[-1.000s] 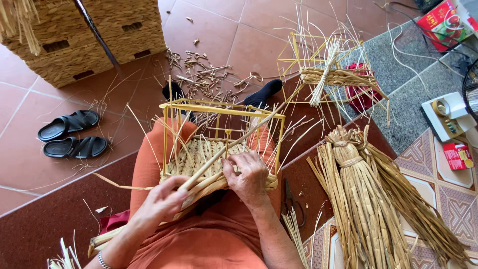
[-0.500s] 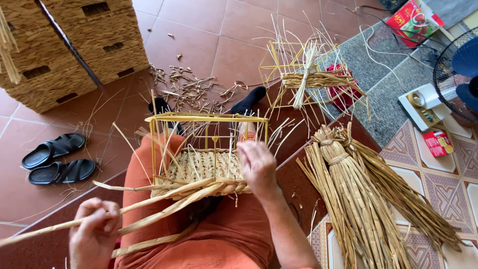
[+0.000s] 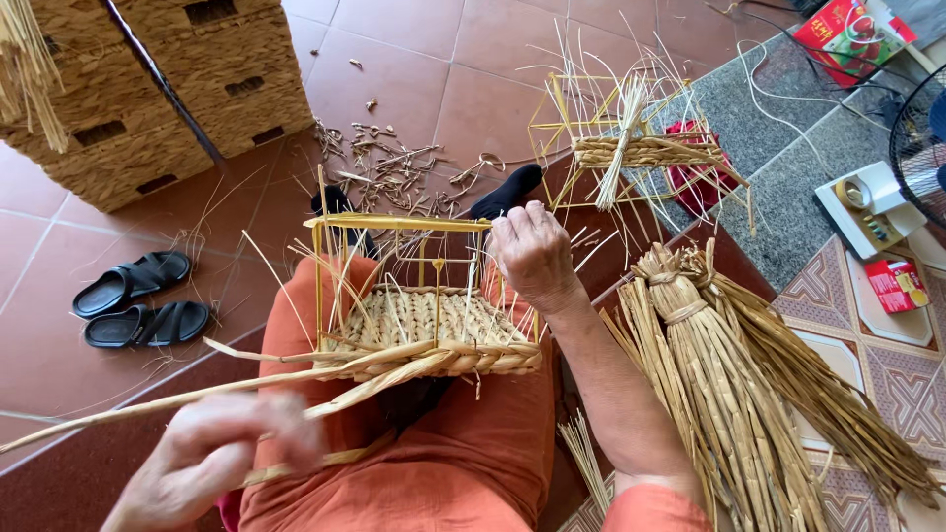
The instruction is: The person sits on the floor weaving a basket from palm/reed strips on a bamboo frame resting on their lap. They weave strips around the frame, pull long strips tight, and occasionally use scissors to trim ends while building up the woven base and sides.
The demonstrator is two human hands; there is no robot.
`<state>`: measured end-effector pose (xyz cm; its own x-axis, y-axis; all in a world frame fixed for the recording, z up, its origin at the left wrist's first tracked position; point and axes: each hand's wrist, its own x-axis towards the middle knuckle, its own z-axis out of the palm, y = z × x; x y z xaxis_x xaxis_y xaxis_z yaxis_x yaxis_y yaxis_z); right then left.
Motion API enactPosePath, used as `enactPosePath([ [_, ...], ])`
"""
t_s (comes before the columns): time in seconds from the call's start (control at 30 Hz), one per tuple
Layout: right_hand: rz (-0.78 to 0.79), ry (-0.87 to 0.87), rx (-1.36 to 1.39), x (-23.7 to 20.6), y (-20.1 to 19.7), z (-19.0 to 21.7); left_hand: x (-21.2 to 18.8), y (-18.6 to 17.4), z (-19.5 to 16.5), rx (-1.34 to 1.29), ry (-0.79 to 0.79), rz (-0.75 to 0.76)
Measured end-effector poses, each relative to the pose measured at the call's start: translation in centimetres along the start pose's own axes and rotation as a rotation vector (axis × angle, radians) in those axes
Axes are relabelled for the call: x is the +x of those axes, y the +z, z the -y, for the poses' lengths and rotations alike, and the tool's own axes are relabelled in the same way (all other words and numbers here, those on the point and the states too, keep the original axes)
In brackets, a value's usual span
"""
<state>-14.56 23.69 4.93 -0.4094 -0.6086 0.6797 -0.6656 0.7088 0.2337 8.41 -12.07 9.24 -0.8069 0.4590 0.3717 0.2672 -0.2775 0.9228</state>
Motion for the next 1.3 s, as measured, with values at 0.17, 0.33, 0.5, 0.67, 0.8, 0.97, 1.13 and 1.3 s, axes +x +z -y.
enactPosePath([
  [0.17, -0.03, -0.102, -0.047, 0.5, -1.0, -0.1, 14.3, 0.8, 3.8, 1.014, 0.293, -0.2],
  [0.33, -0.043, -0.086, -0.033, 0.4, -0.9, -0.3, 23.5, 0.0, 7.5, 1.496, 0.082, -0.01],
  [0.5, -0.036, -0.084, -0.007, 0.2, -0.5, -0.6, 27.0, -0.8, 7.9, 0.995, -0.608, 0.153],
  [0.67, 0.009, 0.168, 0.215, 0.8, -1.1, -0.1, 26.6, -0.9, 8.6, 0.933, -0.339, 0.008],
  [0.8, -0.022, 0.173, 0.142, 1.1, -1.5, 0.6, 24.6, -0.2, 9.2, 1.359, 0.205, 0.096],
  [0.97, -0.027, 0.039, 0.165, 1.9, -0.4, 1.4, 24.2, 1.2, 8.8, 1.696, 0.262, 0.21],
  [1.13, 0.087, 0.047, 0.177, 2.6, -0.3, 1.5, 25.8, 1.8, 7.3, 1.4, -0.162, 0.074],
  [1.3, 0.245, 0.038, 0.137, 3.3, 0.8, 1.4, 27.4, -0.2, 5.4, 0.881, -0.639, 0.132],
])
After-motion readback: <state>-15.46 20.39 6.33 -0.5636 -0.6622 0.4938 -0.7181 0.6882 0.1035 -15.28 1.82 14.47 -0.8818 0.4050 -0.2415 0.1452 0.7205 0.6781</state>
